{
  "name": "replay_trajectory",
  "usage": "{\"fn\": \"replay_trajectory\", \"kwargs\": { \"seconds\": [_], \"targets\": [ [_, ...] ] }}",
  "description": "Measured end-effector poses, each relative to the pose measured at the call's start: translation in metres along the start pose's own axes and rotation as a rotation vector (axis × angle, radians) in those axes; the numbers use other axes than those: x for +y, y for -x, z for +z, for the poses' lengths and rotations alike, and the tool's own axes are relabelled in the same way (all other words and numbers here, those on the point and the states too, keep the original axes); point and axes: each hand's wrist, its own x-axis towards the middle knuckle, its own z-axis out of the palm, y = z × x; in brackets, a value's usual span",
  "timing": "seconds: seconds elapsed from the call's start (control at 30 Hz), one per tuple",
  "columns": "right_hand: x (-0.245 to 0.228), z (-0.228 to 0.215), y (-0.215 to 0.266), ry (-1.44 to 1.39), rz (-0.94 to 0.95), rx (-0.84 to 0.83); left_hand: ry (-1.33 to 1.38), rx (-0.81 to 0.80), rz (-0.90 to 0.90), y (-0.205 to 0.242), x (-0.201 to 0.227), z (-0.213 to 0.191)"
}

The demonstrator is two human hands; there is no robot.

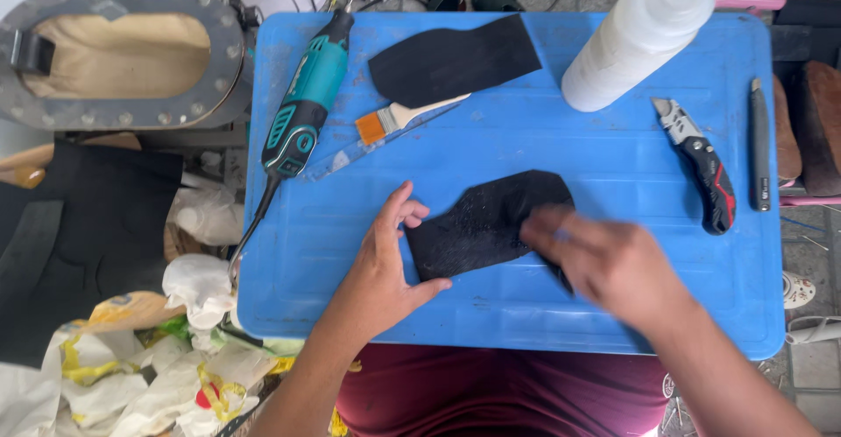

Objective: The person applies glue to a black rubber-like piece using a small brush, then wipes the brush with a tissue. They repeat the process on a second piece, spreading the glue evenly and pressing the surfaces together. The person also uses a utility knife to trim the edges of the glued material.

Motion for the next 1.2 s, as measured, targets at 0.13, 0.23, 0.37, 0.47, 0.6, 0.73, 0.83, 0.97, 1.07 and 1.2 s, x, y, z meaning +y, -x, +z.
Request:
{"fn": "replay_trajectory", "kwargs": {
  "seconds": [0.13, 0.23, 0.37, 0.47, 0.6, 0.73, 0.83, 0.97, 1.07, 1.2],
  "targets": [
    [0.003, -0.004, 0.019, -0.236, 0.092, 0.086, -0.037, 0.001, 0.004, -0.001, -0.001, 0.002],
    [0.0, -0.003, 0.019, 0.155, 0.24, 0.064, -0.04, 0.018, 0.028, 0.002, -0.002, 0.003],
    [-0.001, -0.014, 0.023, -0.105, 0.16, -0.036, -0.027, 0.021, 0.002, -0.001, -0.001, 0.003],
    [0.002, -0.019, 0.026, -0.094, 0.228, 0.109, -0.043, 0.02, 0.018, 0.001, -0.004, 0.002],
    [0.006, -0.027, 0.023, -0.012, 0.265, -0.111, -0.038, 0.014, -0.016, -0.001, -0.001, 0.002],
    [0.008, -0.043, 0.017, -0.317, 0.28, -0.024, -0.044, 0.011, -0.005, 0.001, 0.0, 0.001],
    [0.013, -0.043, 0.009, -0.095, 0.226, 0.047, -0.043, -0.009, 0.014, 0.0, -0.001, 0.0],
    [0.021, -0.057, 0.007, -0.272, 0.276, -0.16, -0.05, -0.021, 0.006, -0.005, 0.0, -0.003],
    [0.018, -0.058, -0.001, -0.259, 0.305, -0.029, -0.053, -0.016, 0.01, 0.0, 0.0, -0.004],
    [0.009, -0.058, -0.011, -0.095, 0.178, -0.091, -0.041, -0.02, -0.005, -0.008, 0.001, -0.003]
  ]
}}
